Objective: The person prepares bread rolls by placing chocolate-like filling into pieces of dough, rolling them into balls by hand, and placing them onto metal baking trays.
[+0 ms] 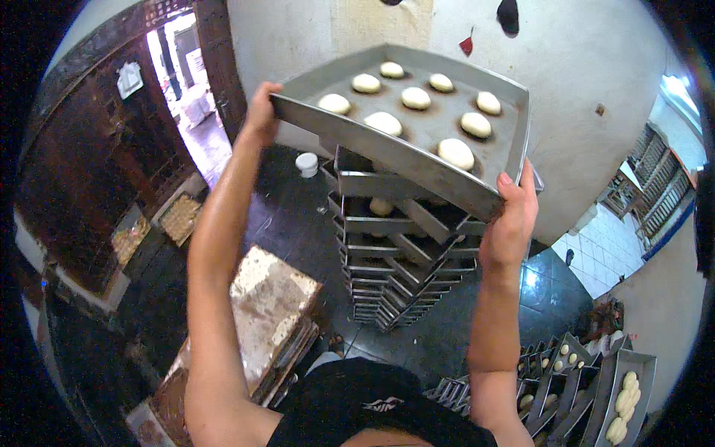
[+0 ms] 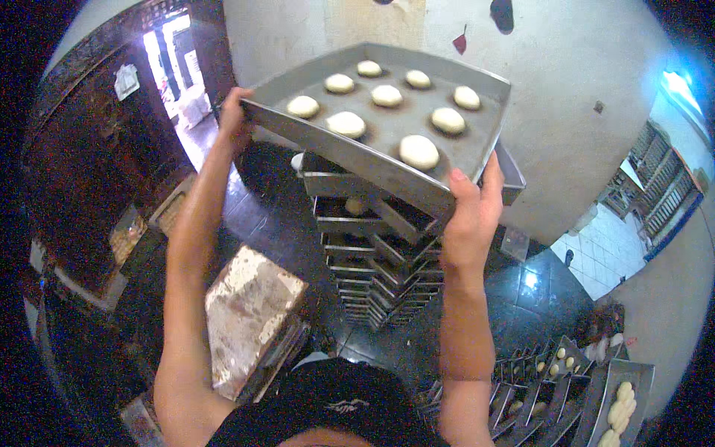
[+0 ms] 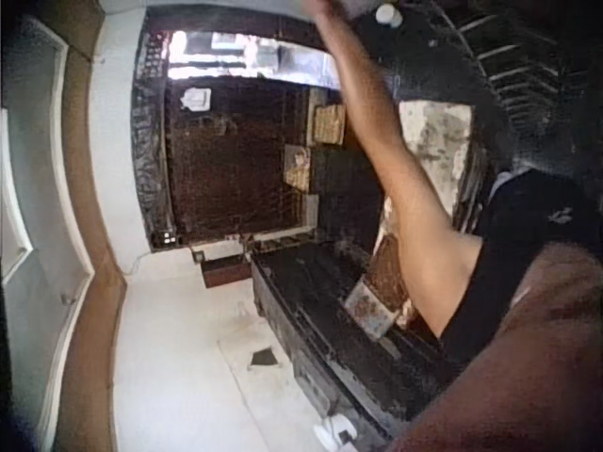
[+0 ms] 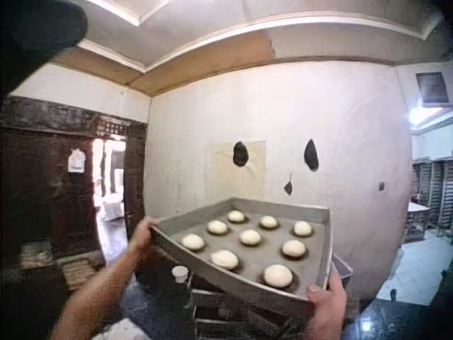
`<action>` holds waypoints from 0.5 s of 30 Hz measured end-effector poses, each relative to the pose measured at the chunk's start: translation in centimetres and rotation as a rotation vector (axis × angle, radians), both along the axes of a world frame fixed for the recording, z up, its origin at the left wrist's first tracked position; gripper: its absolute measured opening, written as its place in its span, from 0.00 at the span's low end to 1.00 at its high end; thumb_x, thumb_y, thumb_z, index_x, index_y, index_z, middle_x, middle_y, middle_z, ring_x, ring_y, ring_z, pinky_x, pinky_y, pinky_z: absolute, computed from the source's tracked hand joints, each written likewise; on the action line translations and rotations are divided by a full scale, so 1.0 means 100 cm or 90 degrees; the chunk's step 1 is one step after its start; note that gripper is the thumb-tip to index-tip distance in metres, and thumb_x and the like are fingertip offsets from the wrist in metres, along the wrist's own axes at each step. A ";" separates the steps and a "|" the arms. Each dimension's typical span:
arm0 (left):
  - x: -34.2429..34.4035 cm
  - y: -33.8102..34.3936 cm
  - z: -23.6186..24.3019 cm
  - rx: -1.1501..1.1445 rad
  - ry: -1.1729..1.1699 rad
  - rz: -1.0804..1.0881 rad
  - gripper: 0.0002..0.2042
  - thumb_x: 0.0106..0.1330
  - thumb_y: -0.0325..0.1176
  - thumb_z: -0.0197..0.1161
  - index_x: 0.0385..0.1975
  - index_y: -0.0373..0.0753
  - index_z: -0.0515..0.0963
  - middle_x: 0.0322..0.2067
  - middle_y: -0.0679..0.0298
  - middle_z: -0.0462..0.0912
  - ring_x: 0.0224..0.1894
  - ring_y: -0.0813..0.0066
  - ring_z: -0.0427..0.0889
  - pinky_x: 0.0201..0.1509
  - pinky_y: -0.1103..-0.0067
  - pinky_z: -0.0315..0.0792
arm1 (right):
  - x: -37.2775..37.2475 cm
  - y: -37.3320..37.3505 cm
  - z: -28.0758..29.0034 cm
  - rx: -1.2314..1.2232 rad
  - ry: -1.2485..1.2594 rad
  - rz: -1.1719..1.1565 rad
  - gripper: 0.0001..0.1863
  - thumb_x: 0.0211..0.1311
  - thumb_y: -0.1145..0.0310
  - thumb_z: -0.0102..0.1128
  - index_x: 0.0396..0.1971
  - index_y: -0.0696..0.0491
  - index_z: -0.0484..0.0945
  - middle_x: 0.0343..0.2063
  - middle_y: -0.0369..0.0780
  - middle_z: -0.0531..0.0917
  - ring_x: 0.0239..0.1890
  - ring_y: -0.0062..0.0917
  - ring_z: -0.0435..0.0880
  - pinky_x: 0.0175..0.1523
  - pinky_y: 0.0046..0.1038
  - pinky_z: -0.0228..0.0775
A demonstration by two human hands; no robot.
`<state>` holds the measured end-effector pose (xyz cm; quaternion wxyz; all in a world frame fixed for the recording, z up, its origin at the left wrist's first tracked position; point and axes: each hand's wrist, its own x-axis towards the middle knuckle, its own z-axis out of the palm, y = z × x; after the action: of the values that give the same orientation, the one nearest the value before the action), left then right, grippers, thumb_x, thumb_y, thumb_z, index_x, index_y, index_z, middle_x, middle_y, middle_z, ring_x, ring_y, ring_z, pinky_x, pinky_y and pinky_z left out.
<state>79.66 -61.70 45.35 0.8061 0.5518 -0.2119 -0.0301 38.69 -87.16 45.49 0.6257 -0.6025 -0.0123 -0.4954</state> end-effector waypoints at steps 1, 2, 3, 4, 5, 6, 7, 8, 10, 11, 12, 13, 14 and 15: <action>-0.002 -0.042 -0.013 0.016 0.012 -0.016 0.23 0.62 0.53 0.59 0.42 0.38 0.82 0.36 0.61 0.84 0.39 0.63 0.80 0.44 0.65 0.72 | 0.003 -0.014 -0.005 -0.019 0.028 -0.042 0.31 0.69 0.68 0.52 0.69 0.66 0.64 0.60 0.47 0.77 0.61 0.31 0.76 0.69 0.31 0.63; 0.033 -0.045 -0.020 0.000 0.011 -0.040 0.25 0.64 0.53 0.58 0.47 0.36 0.81 0.41 0.59 0.85 0.44 0.63 0.81 0.50 0.67 0.71 | 0.010 -0.015 -0.005 -0.021 0.037 -0.058 0.30 0.69 0.69 0.53 0.69 0.65 0.65 0.60 0.47 0.77 0.61 0.31 0.75 0.69 0.30 0.62; 0.057 -0.051 -0.025 0.008 -0.002 -0.056 0.28 0.68 0.57 0.56 0.51 0.35 0.80 0.46 0.60 0.84 0.52 0.65 0.77 0.59 0.67 0.64 | 0.018 -0.018 -0.009 -0.042 0.066 -0.095 0.30 0.71 0.66 0.52 0.69 0.65 0.65 0.60 0.47 0.76 0.62 0.31 0.75 0.69 0.31 0.61; 0.071 -0.053 -0.036 0.018 -0.003 -0.072 0.32 0.72 0.60 0.53 0.55 0.34 0.79 0.52 0.60 0.82 0.60 0.66 0.73 0.68 0.68 0.57 | 0.027 -0.019 -0.023 -0.060 0.106 -0.130 0.30 0.73 0.63 0.52 0.69 0.65 0.64 0.61 0.47 0.76 0.63 0.32 0.74 0.70 0.32 0.61; 0.068 -0.065 -0.047 0.003 -0.039 -0.117 0.34 0.74 0.62 0.50 0.57 0.33 0.79 0.53 0.60 0.82 0.61 0.67 0.73 0.68 0.69 0.57 | 0.030 -0.025 -0.034 -0.086 0.157 -0.177 0.31 0.75 0.61 0.52 0.70 0.65 0.64 0.61 0.47 0.75 0.64 0.32 0.73 0.70 0.32 0.60; 0.053 -0.086 -0.055 -0.021 -0.073 -0.170 0.36 0.75 0.64 0.47 0.58 0.32 0.79 0.53 0.60 0.82 0.62 0.68 0.72 0.68 0.70 0.58 | 0.024 -0.035 -0.041 -0.110 0.152 -0.229 0.31 0.76 0.57 0.49 0.69 0.64 0.64 0.62 0.47 0.75 0.64 0.32 0.72 0.71 0.33 0.58; 0.043 -0.093 -0.060 -0.038 -0.111 -0.209 0.39 0.76 0.66 0.45 0.59 0.31 0.78 0.54 0.60 0.82 0.62 0.69 0.72 0.68 0.70 0.58 | 0.019 -0.039 -0.046 -0.128 0.142 -0.267 0.32 0.77 0.54 0.46 0.68 0.64 0.65 0.62 0.46 0.75 0.65 0.32 0.72 0.72 0.34 0.56; 0.046 -0.089 -0.067 -0.032 -0.174 -0.193 0.39 0.77 0.66 0.42 0.57 0.31 0.79 0.52 0.61 0.82 0.60 0.70 0.73 0.67 0.71 0.59 | 0.020 -0.041 -0.050 -0.139 0.126 -0.297 0.33 0.77 0.51 0.44 0.68 0.64 0.66 0.62 0.46 0.75 0.66 0.32 0.71 0.74 0.34 0.54; 0.056 -0.076 -0.081 -0.017 -0.296 -0.155 0.40 0.78 0.67 0.38 0.52 0.30 0.81 0.48 0.62 0.83 0.55 0.73 0.75 0.63 0.73 0.62 | 0.028 -0.057 -0.057 -0.219 0.019 -0.384 0.33 0.80 0.48 0.37 0.67 0.61 0.67 0.66 0.47 0.72 0.70 0.34 0.66 0.76 0.37 0.50; 0.069 -0.067 -0.093 -0.003 -0.302 -0.150 0.36 0.79 0.63 0.42 0.45 0.28 0.82 0.43 0.65 0.83 0.47 0.76 0.75 0.55 0.76 0.66 | 0.038 -0.055 -0.049 -0.223 -0.011 -0.437 0.31 0.81 0.48 0.31 0.63 0.58 0.72 0.68 0.49 0.70 0.74 0.37 0.60 0.78 0.40 0.45; 0.078 -0.063 -0.106 -0.009 -0.309 -0.139 0.35 0.79 0.61 0.44 0.44 0.29 0.82 0.42 0.66 0.83 0.46 0.77 0.75 0.54 0.76 0.67 | 0.044 -0.057 -0.048 -0.255 0.007 -0.398 0.32 0.81 0.48 0.29 0.61 0.57 0.74 0.68 0.49 0.70 0.75 0.37 0.59 0.78 0.41 0.44; 0.076 -0.069 -0.117 -0.023 -0.315 -0.132 0.33 0.80 0.60 0.45 0.42 0.29 0.82 0.41 0.66 0.83 0.44 0.78 0.74 0.52 0.77 0.67 | 0.046 -0.064 -0.046 -0.292 0.027 -0.365 0.32 0.81 0.47 0.27 0.58 0.56 0.76 0.68 0.50 0.70 0.76 0.38 0.58 0.79 0.43 0.43; 0.068 -0.080 -0.120 -0.040 -0.323 -0.128 0.32 0.80 0.58 0.47 0.41 0.29 0.82 0.39 0.67 0.83 0.43 0.79 0.74 0.50 0.77 0.68 | 0.048 -0.069 -0.044 -0.331 0.045 -0.334 0.33 0.81 0.47 0.25 0.56 0.56 0.77 0.68 0.50 0.70 0.77 0.39 0.57 0.79 0.44 0.41; 0.059 -0.090 -0.123 -0.092 -0.283 -0.136 0.29 0.80 0.54 0.49 0.41 0.29 0.82 0.38 0.67 0.83 0.42 0.79 0.74 0.48 0.77 0.68 | 0.052 -0.072 -0.047 -0.292 0.019 -0.327 0.34 0.80 0.47 0.22 0.47 0.54 0.79 0.68 0.51 0.71 0.77 0.42 0.57 0.79 0.47 0.40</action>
<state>85.57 -70.66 33.03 0.7696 0.4599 -0.4425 0.0218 43.92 -94.32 40.77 0.3291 -0.7179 0.0377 -0.6123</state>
